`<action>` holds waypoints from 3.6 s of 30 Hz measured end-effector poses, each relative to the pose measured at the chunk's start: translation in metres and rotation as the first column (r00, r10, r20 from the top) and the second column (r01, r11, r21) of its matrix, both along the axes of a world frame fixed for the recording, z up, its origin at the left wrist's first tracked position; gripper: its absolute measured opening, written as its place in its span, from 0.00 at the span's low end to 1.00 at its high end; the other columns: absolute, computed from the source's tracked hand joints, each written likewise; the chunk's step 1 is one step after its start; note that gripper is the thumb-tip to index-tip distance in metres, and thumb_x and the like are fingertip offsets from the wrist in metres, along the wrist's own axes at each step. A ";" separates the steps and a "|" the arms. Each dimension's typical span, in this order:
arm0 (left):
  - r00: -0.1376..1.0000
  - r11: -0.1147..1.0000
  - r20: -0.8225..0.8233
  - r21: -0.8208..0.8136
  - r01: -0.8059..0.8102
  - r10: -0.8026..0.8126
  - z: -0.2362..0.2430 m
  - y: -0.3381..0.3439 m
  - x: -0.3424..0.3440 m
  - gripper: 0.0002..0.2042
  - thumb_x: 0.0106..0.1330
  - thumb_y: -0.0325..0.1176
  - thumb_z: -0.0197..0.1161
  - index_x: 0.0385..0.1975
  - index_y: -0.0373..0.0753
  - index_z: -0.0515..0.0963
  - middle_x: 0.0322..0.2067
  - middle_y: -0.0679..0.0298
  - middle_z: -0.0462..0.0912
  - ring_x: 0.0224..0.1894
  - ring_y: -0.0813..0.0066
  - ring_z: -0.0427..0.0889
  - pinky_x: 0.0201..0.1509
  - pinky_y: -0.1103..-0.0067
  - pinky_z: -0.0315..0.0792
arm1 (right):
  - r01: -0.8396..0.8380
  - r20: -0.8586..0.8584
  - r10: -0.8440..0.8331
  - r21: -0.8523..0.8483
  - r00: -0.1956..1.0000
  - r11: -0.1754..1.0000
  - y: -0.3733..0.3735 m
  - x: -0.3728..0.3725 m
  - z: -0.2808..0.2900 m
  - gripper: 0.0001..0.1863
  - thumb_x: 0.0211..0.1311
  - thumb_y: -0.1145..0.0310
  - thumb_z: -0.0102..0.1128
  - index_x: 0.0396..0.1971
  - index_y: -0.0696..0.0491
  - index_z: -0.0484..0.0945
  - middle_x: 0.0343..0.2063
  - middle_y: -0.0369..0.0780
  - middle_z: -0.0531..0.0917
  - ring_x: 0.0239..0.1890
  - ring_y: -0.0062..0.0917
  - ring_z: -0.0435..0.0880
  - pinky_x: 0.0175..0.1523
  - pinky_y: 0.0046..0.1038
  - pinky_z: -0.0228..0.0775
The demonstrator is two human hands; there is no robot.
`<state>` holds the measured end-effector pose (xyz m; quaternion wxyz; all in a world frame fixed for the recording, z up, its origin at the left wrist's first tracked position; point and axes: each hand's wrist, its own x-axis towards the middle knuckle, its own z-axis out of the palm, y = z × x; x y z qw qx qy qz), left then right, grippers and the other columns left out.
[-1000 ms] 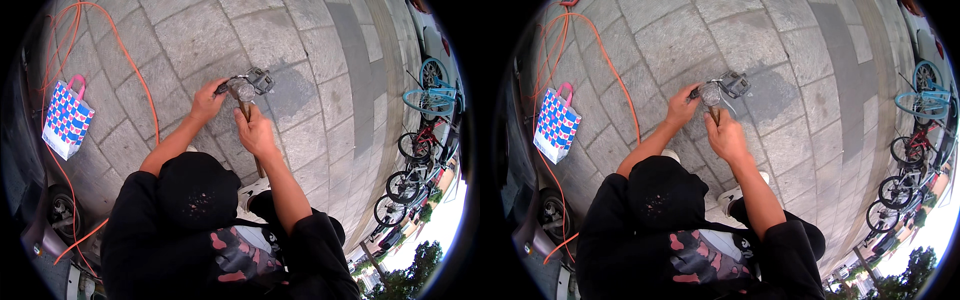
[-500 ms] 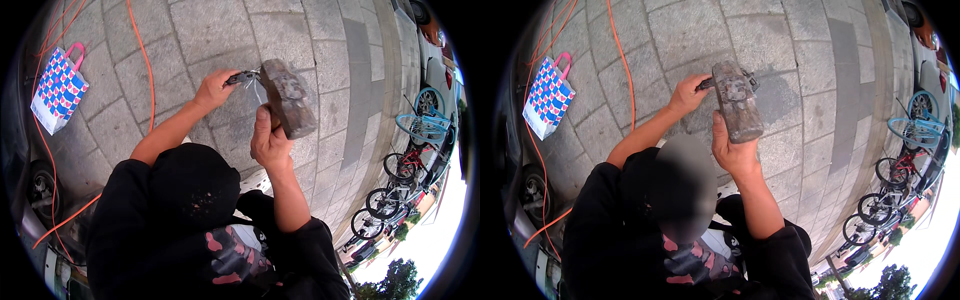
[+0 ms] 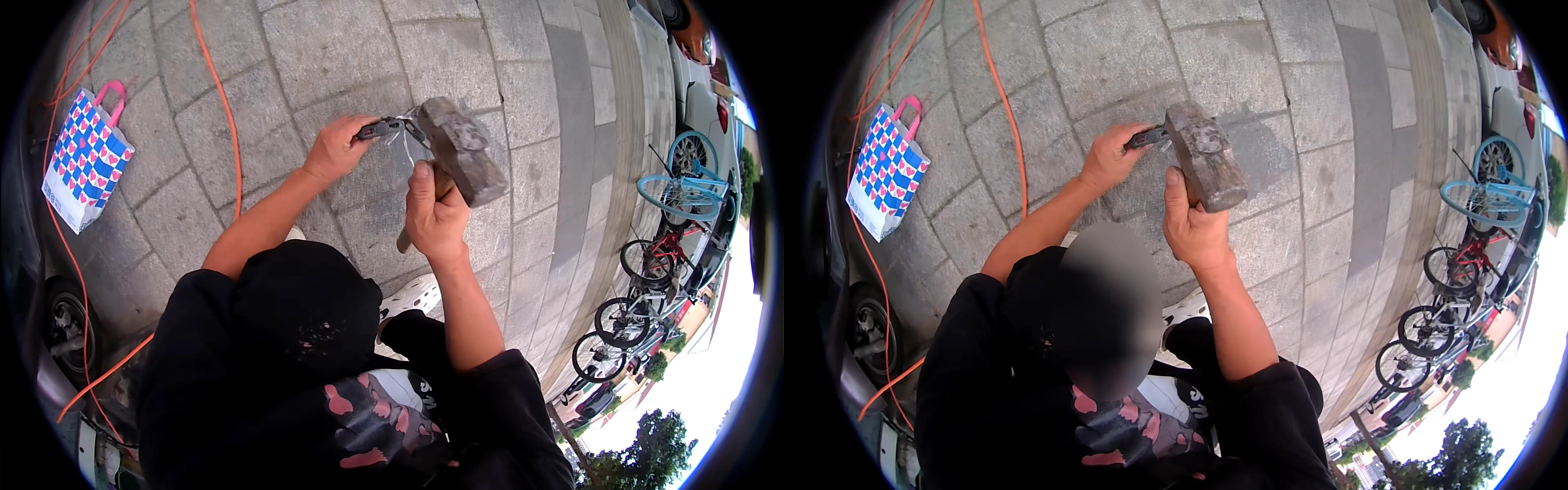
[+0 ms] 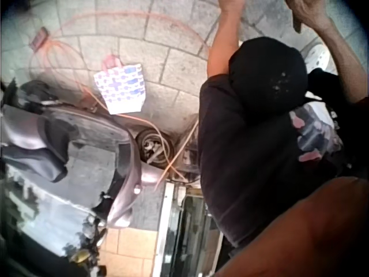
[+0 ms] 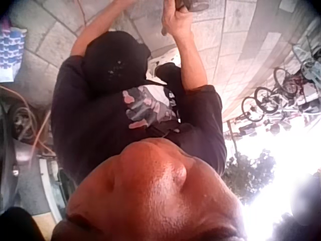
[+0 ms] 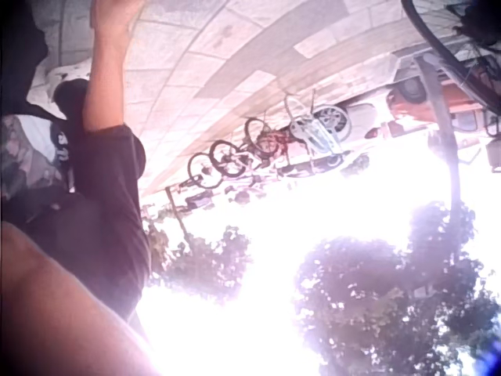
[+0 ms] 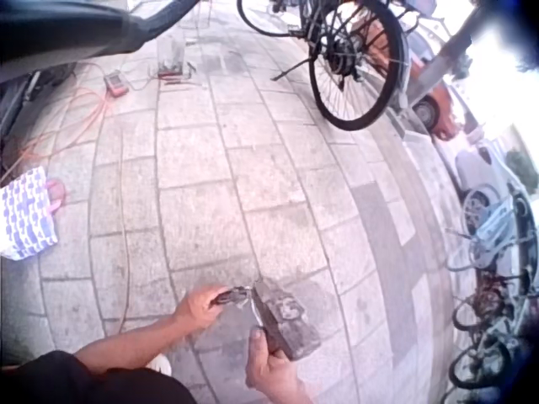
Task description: The person retrieves a bicycle pedal from a cluttered storage area and moves to a sidewalk. They use a hammer to strike the pedal's axle and repeatedly rotate the axle by hand to test its movement.
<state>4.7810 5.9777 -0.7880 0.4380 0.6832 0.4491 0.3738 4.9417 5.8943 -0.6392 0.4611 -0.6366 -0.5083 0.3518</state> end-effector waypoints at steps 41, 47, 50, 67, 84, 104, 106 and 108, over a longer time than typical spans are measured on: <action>0.999 0.996 -0.022 -0.091 0.022 -0.024 -0.002 0.008 -0.005 0.19 0.64 0.23 0.70 0.55 0.41 0.85 0.46 0.55 0.90 0.46 0.51 0.88 0.52 0.66 0.82 | -0.022 0.200 0.026 -0.018 0.979 1.000 0.020 -0.019 0.027 0.18 0.83 0.67 0.60 0.27 0.55 0.75 0.18 0.29 0.72 0.22 0.13 0.66 0.27 0.25 0.60; 0.999 0.999 0.035 0.045 0.001 -0.003 -0.013 0.006 -0.005 0.19 0.64 0.24 0.70 0.56 0.41 0.85 0.45 0.54 0.89 0.46 0.51 0.88 0.50 0.66 0.81 | 0.079 0.246 0.064 -0.529 0.967 0.845 0.029 -0.006 0.007 0.14 0.78 0.66 0.62 0.34 0.62 0.78 0.24 0.43 0.82 0.26 0.28 0.78 0.34 0.34 0.72; 1.000 0.999 0.015 -0.038 0.000 0.001 -0.006 0.000 -0.008 0.19 0.65 0.24 0.70 0.56 0.41 0.85 0.45 0.54 0.89 0.45 0.51 0.88 0.50 0.66 0.81 | 0.043 0.101 -0.028 -0.151 0.995 0.988 0.036 -0.018 0.056 0.22 0.81 0.66 0.63 0.22 0.57 0.74 0.18 0.31 0.77 0.21 0.15 0.71 0.27 0.26 0.64; 1.000 0.993 -0.024 -0.116 0.007 -0.010 -0.004 0.003 -0.004 0.20 0.66 0.25 0.74 0.59 0.42 0.86 0.45 0.56 0.90 0.41 0.66 0.89 0.47 0.73 0.82 | 0.075 0.064 -0.072 -0.055 0.995 0.996 0.015 -0.010 0.031 0.19 0.81 0.65 0.62 0.25 0.55 0.75 0.16 0.31 0.76 0.19 0.12 0.72 0.25 0.22 0.65; 0.797 0.402 0.475 -0.857 0.322 0.374 0.058 0.043 0.016 0.10 0.77 0.34 0.69 0.50 0.37 0.82 0.42 0.64 0.88 0.43 0.78 0.87 0.35 0.83 0.81 | -0.104 0.746 0.392 -0.403 0.538 0.909 -0.077 0.087 -0.081 0.28 0.69 0.53 0.69 0.57 0.61 0.79 0.43 0.53 0.89 0.45 0.53 0.89 0.52 0.51 0.81; 0.659 0.567 0.749 -0.573 0.591 0.070 0.414 0.002 0.174 0.18 0.78 0.34 0.67 0.63 0.38 0.77 0.55 0.61 0.85 0.54 0.69 0.87 0.45 0.76 0.85 | 0.091 0.335 -0.175 0.251 0.926 0.964 -0.040 0.202 0.277 0.11 0.75 0.63 0.67 0.39 0.56 0.81 0.27 0.42 0.82 0.26 0.31 0.83 0.32 0.33 0.76; 0.667 0.557 0.737 -0.601 0.573 0.108 0.413 -0.004 0.179 0.19 0.78 0.34 0.68 0.64 0.38 0.76 0.56 0.60 0.86 0.54 0.68 0.87 0.44 0.76 0.85 | 0.122 0.154 -0.131 0.063 0.979 0.991 -0.045 0.207 0.277 0.15 0.78 0.60 0.64 0.34 0.56 0.81 0.22 0.40 0.80 0.25 0.25 0.81 0.29 0.31 0.73; 0.672 0.544 0.729 -0.618 0.568 0.127 0.386 -0.013 0.189 0.19 0.78 0.33 0.68 0.64 0.38 0.76 0.56 0.60 0.86 0.54 0.68 0.87 0.43 0.76 0.85 | 0.122 -0.319 -0.158 -0.132 0.935 0.984 -0.050 0.216 0.254 0.19 0.81 0.58 0.61 0.31 0.57 0.80 0.19 0.36 0.77 0.25 0.20 0.79 0.29 0.29 0.70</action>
